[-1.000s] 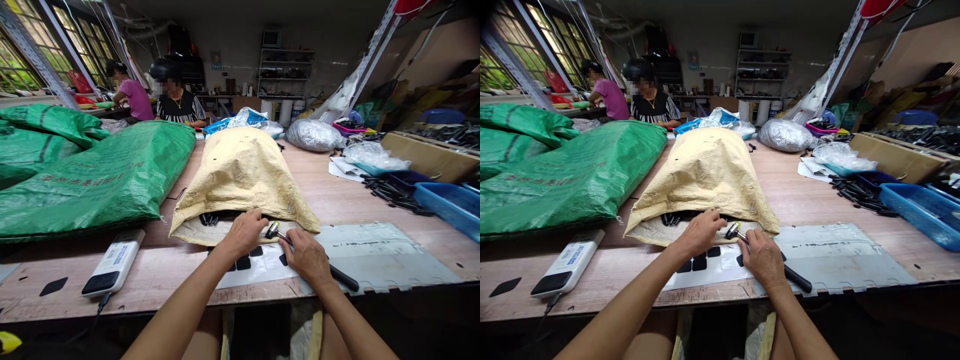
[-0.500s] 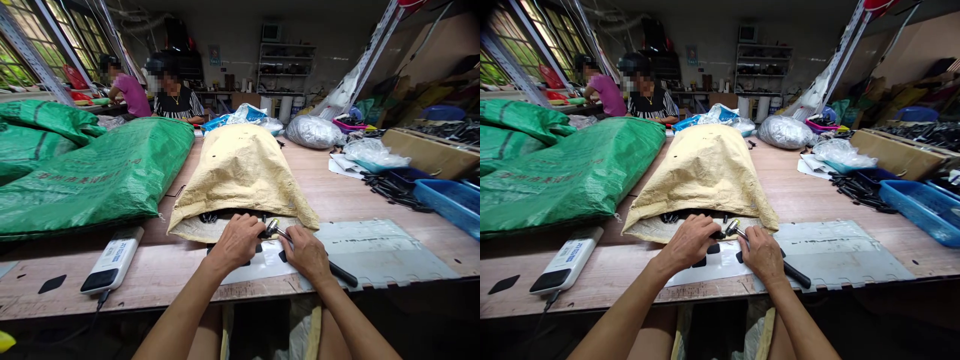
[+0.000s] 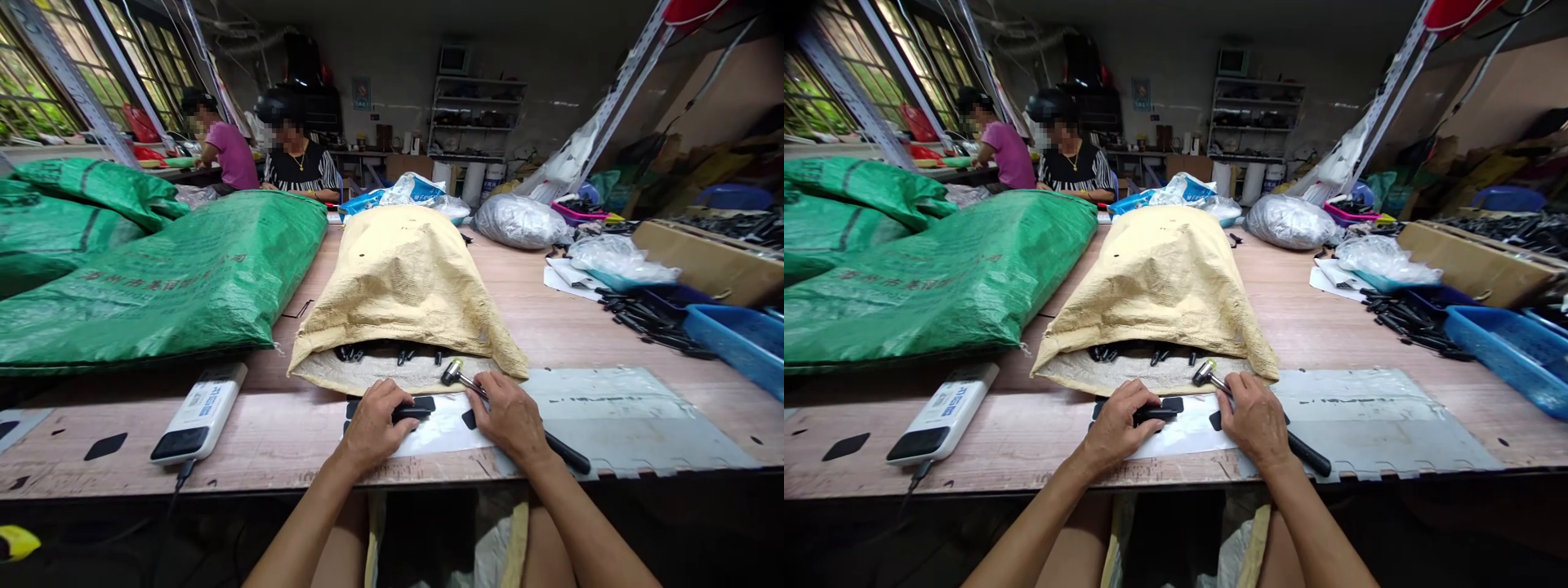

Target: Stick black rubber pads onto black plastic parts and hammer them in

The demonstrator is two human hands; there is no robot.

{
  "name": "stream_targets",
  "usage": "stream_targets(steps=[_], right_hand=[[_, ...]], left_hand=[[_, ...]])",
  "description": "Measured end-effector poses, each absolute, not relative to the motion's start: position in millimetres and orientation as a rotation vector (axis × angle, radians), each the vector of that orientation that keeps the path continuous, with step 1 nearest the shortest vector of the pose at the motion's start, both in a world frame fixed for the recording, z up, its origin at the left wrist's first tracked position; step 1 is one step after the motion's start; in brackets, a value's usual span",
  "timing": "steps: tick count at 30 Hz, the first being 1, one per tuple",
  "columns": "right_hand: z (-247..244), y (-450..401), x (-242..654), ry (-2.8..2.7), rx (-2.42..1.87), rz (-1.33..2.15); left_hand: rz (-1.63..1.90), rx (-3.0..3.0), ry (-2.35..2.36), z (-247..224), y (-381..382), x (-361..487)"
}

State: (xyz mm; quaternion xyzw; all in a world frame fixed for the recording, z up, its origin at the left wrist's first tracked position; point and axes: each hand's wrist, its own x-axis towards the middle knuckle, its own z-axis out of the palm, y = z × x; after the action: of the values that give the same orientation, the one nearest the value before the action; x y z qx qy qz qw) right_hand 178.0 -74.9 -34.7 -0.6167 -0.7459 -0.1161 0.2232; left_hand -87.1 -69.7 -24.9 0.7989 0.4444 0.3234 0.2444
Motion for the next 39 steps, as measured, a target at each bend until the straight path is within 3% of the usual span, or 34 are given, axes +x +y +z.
stream_targets(steps=[6, 15, 39], right_hand=[[-27.0, -85.7, 174.6, -2.006, -1.643, -0.202], [-6.9, -128.1, 131.4, -1.957, -1.38, 0.271], [1.5, -128.5, 117.0, -2.064, -1.566, -0.062]], left_hand=[[0.868, 2.13, 1.253, -25.4, -66.2, -86.0], [0.846, 2.144, 1.279, -28.1, -66.6, -84.8], [0.844, 2.143, 1.276, -30.4, -65.6, -84.9]])
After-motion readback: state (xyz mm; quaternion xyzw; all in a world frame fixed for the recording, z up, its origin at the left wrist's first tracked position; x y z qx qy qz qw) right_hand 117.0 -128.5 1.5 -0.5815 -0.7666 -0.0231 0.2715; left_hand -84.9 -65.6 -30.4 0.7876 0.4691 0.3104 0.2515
